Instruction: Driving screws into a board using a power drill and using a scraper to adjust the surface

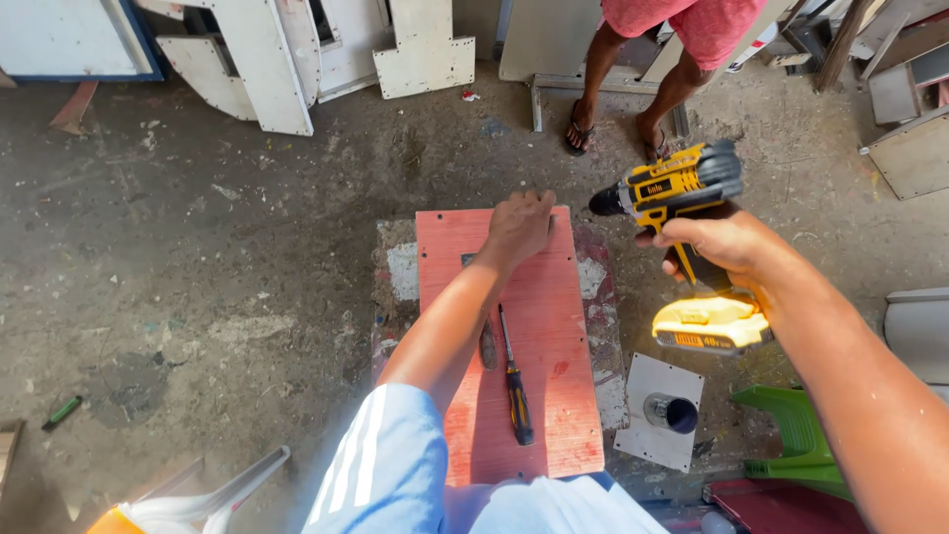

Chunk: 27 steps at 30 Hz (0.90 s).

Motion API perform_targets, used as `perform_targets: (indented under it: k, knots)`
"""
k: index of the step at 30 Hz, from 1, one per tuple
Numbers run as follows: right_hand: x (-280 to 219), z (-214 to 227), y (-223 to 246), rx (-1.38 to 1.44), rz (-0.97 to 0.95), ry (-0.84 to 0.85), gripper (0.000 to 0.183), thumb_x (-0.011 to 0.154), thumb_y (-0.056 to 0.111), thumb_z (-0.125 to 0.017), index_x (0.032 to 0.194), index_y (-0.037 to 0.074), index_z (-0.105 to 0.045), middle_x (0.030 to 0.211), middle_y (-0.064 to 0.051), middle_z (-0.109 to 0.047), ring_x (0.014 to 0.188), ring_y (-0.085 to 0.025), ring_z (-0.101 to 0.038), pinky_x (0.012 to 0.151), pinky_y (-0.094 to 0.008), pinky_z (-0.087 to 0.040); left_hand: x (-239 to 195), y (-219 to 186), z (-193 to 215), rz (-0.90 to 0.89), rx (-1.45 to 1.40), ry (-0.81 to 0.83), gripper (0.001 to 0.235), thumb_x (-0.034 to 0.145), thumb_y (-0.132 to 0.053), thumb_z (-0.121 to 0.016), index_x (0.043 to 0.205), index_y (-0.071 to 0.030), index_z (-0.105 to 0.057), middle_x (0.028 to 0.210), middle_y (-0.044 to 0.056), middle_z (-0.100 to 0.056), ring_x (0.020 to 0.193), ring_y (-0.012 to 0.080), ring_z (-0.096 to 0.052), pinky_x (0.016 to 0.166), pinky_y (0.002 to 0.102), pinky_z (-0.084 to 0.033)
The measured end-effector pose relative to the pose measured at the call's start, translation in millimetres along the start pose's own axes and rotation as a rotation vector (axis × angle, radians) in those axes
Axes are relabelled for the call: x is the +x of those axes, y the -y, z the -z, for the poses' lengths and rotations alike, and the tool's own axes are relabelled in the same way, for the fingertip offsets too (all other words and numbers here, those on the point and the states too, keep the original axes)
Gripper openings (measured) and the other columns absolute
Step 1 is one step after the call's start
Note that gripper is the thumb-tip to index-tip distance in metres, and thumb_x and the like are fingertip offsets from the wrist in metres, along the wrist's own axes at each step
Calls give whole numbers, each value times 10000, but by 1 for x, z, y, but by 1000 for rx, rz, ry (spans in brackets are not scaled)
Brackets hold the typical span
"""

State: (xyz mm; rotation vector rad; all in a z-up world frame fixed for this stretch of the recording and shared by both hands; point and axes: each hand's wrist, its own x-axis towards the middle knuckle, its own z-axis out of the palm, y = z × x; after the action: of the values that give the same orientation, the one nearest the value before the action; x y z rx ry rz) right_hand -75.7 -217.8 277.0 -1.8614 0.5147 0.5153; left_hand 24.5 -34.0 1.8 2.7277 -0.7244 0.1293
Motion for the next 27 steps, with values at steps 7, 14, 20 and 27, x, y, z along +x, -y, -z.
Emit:
perform_targets:
  k: [7,14,20,27]
  knots:
    - [-18,41,-67,155,-62,-69,323,799,-2,-635,1121,-29,-637,999,-221,-718,538,-278,-594,466,-396,-505,37,0,-6,-201,163,303,298,990,-187,-446,1173,-170,-681,1088,92,-672,1006,305,-649,738,434,-558]
    - [-39,53,-170,301,-126,-209,469,840,-35,-596,1307,-6,-628,1127,-177,-709,592,-240,-544,565,-361,-500,40,-45,88,445,-490,391,447,920,-285,-414,999,-50,-787,1098,239,-742,1018,468,-686,879,528,-524]
    - [-35,14,-267,-196,-389,-340,259,832,108,-769,1088,75,-746,824,-192,-782,696,-299,-738,707,-436,-551,-17,-30,141,345,-1838,448,335,1008,-260,-497,705,-120,-469,584,6,-399,474,100,-270,442,273,-202]
    - [-23,-24,-322,-182,-432,-169,347,784,41,-701,1130,43,-705,757,-185,-765,545,-254,-697,534,-373,-541,-122,-1,120,819,-2026,202,280,1006,-211,-443,891,-16,-607,751,121,-591,601,179,-525,466,256,-373]
